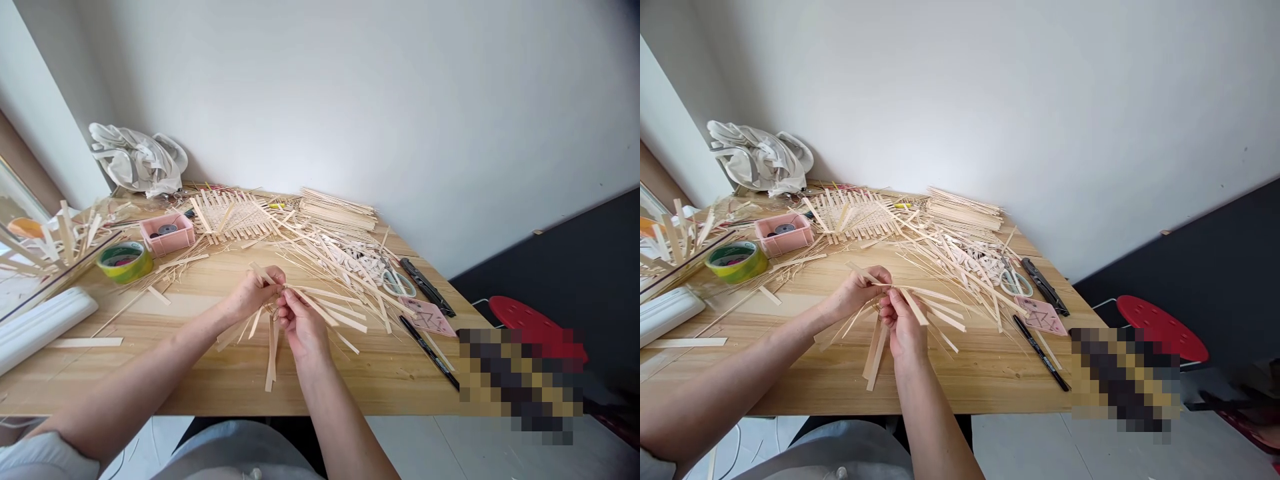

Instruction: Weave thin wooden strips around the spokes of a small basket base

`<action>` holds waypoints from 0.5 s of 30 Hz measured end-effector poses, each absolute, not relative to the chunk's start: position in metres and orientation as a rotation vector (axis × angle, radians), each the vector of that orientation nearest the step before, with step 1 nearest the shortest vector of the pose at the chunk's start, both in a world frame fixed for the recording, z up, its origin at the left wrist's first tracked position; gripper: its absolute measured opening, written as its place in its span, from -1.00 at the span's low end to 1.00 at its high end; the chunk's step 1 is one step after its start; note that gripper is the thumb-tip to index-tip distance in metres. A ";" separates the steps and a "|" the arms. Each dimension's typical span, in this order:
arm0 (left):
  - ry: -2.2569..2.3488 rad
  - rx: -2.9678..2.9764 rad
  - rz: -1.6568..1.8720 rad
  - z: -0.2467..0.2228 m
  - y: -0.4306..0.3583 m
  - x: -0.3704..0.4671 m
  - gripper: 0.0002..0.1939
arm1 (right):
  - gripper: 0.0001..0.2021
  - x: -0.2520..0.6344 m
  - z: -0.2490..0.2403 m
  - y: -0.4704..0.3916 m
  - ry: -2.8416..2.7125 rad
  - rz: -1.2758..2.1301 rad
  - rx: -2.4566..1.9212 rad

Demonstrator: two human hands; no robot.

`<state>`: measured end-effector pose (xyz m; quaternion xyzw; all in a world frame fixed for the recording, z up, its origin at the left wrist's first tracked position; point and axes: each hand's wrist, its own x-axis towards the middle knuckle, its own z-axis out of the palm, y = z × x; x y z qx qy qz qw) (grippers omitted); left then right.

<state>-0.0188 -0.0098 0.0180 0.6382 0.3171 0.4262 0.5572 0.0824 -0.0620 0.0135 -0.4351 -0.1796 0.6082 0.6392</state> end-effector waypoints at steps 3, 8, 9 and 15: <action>0.713 1.555 1.062 0.023 -0.003 -0.025 -0.94 | -0.64 0.086 0.024 -0.084 -0.533 1.378 -1.061; 0.691 1.589 1.026 0.035 0.015 -0.047 -0.90 | -0.68 0.126 0.025 -0.154 -0.753 1.346 -1.294; 0.682 1.573 0.990 0.038 0.017 -0.051 -0.88 | -0.72 0.139 0.021 -0.166 -0.783 1.424 -1.308; 0.562 1.413 0.754 0.046 0.004 -0.049 -0.85 | -0.75 0.195 0.000 -0.155 -0.436 1.333 -1.359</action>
